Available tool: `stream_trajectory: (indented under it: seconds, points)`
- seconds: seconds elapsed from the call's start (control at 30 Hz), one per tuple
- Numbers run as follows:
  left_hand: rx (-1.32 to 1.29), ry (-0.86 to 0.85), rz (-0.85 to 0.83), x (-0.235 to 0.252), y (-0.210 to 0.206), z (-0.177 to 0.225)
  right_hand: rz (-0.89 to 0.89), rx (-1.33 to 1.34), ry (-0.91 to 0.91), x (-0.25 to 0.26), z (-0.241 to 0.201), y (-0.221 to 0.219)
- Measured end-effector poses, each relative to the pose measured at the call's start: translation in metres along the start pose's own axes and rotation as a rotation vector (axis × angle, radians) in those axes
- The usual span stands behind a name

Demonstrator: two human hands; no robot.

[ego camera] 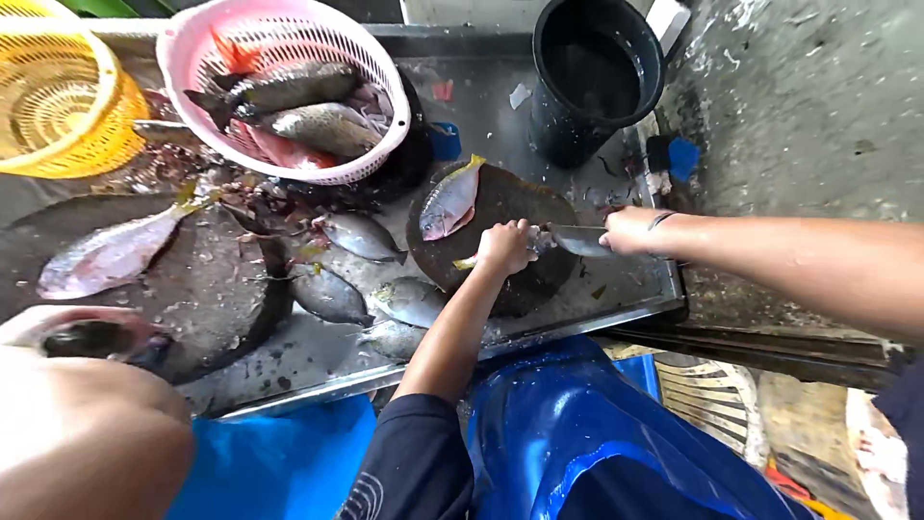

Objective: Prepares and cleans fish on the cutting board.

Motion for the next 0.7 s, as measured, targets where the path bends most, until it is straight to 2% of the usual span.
stream_trajectory:
  seconds: [0.07, 0.2, 0.37, 0.47, 0.6, 0.7]
  points:
    - [-0.003, 0.022, 0.018, -0.003, 0.000, 0.002, -0.066, 0.154, -0.057, 0.010, 0.016, -0.005]
    - [0.022, 0.095, -0.006, -0.013, 0.003, 0.011, 0.121, -0.019, -0.008, -0.008, 0.001, -0.025]
    - [-0.060, 0.217, -0.110, -0.044, -0.008, 0.039, 0.164, 0.090, 0.018, 0.000, 0.024, -0.060]
    - [-0.035, 0.203, -0.175, -0.063, -0.017, 0.038, 0.120, 0.084, 0.066, -0.001, 0.033, -0.048]
    - [0.031, 0.155, -0.271, -0.077, -0.011, 0.018, 0.092, 0.033, 0.092, -0.040, 0.052, -0.023]
    - [0.127, 0.138, -0.376, -0.079, -0.002, 0.014, 0.097, 0.050, 0.203, -0.050, 0.040, -0.021]
Point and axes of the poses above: each hand's wrist, its own x-axis towards the middle knuckle, its own y-axis out of the back of the hand, z = x × y, the point moved 3 cm from there along x, towards the middle knuckle, and after that the axes turned 15 degrees about x, right-handed, at the moved point
